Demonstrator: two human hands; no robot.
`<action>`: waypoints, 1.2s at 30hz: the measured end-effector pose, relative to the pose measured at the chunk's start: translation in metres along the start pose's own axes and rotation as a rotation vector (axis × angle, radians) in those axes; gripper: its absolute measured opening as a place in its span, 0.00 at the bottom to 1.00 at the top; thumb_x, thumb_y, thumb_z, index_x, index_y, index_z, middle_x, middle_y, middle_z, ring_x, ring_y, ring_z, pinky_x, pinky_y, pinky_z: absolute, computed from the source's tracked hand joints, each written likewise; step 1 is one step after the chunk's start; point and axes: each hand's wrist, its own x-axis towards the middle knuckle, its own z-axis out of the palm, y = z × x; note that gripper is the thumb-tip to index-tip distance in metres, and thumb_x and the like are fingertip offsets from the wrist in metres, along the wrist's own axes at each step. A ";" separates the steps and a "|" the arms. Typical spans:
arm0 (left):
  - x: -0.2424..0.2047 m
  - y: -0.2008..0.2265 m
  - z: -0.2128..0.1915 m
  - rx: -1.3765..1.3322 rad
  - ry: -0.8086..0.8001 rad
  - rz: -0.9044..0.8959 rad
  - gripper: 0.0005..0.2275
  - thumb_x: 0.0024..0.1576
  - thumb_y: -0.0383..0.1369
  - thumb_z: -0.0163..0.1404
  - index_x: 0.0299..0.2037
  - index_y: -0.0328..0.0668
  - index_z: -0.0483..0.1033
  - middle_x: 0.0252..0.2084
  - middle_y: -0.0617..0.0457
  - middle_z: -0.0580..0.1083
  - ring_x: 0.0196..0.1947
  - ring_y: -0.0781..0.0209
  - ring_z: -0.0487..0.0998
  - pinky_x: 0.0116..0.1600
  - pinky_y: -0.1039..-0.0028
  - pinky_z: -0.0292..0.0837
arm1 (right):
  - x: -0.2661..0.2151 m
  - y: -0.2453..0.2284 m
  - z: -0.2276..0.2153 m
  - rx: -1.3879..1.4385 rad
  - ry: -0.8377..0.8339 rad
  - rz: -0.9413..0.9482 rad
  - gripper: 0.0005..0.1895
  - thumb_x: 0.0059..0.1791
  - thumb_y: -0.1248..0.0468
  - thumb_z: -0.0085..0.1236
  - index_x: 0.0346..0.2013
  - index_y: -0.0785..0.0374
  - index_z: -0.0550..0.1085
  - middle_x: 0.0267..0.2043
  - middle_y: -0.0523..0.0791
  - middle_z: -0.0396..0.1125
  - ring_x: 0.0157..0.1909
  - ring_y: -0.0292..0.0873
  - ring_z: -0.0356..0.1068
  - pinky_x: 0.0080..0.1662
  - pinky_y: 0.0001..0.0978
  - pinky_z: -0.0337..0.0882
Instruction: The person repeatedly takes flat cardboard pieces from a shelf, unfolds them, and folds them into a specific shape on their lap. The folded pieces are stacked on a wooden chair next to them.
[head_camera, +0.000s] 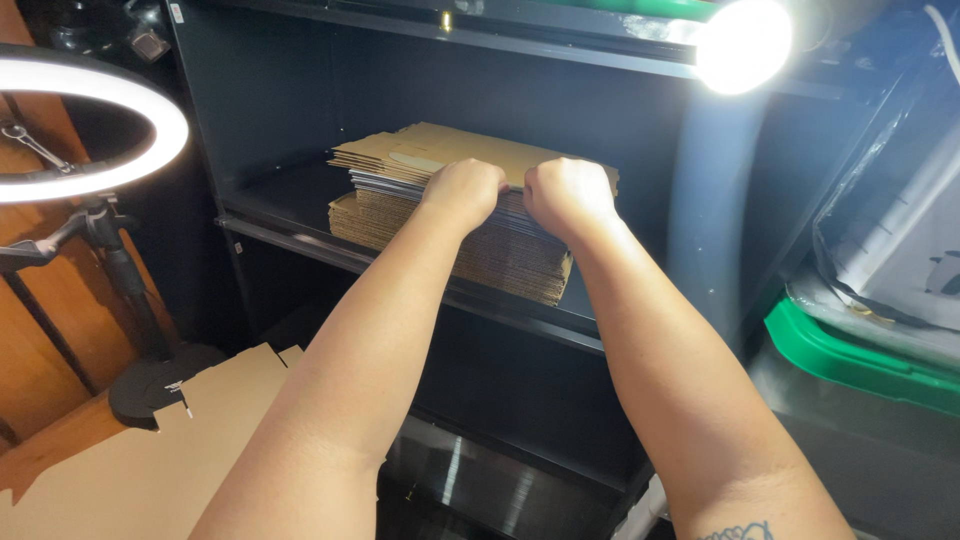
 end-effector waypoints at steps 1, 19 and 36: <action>0.001 -0.002 0.004 0.001 0.001 -0.001 0.16 0.65 0.34 0.39 0.41 0.45 0.85 0.41 0.42 0.81 0.52 0.41 0.80 0.61 0.51 0.72 | -0.001 0.001 0.007 0.001 0.002 -0.001 0.14 0.51 0.56 0.53 0.29 0.55 0.83 0.23 0.47 0.74 0.27 0.51 0.78 0.33 0.45 0.79; -0.008 -0.002 -0.009 0.142 0.543 -0.152 0.07 0.61 0.30 0.50 0.35 0.48 0.83 0.29 0.51 0.75 0.35 0.53 0.82 0.41 0.62 0.78 | -0.041 0.000 -0.010 0.225 0.896 0.113 0.09 0.44 0.62 0.63 0.35 0.51 0.72 0.33 0.37 0.60 0.38 0.43 0.65 0.41 0.35 0.68; -0.068 0.051 -0.048 -1.470 0.677 -0.804 0.23 0.51 0.18 0.55 0.58 0.25 0.65 0.60 0.31 0.59 0.47 0.41 0.82 0.49 0.68 0.88 | -0.050 0.047 0.029 1.564 0.431 1.198 0.34 0.43 0.68 0.67 0.61 0.61 0.61 0.43 0.50 0.67 0.36 0.44 0.79 0.42 0.34 0.81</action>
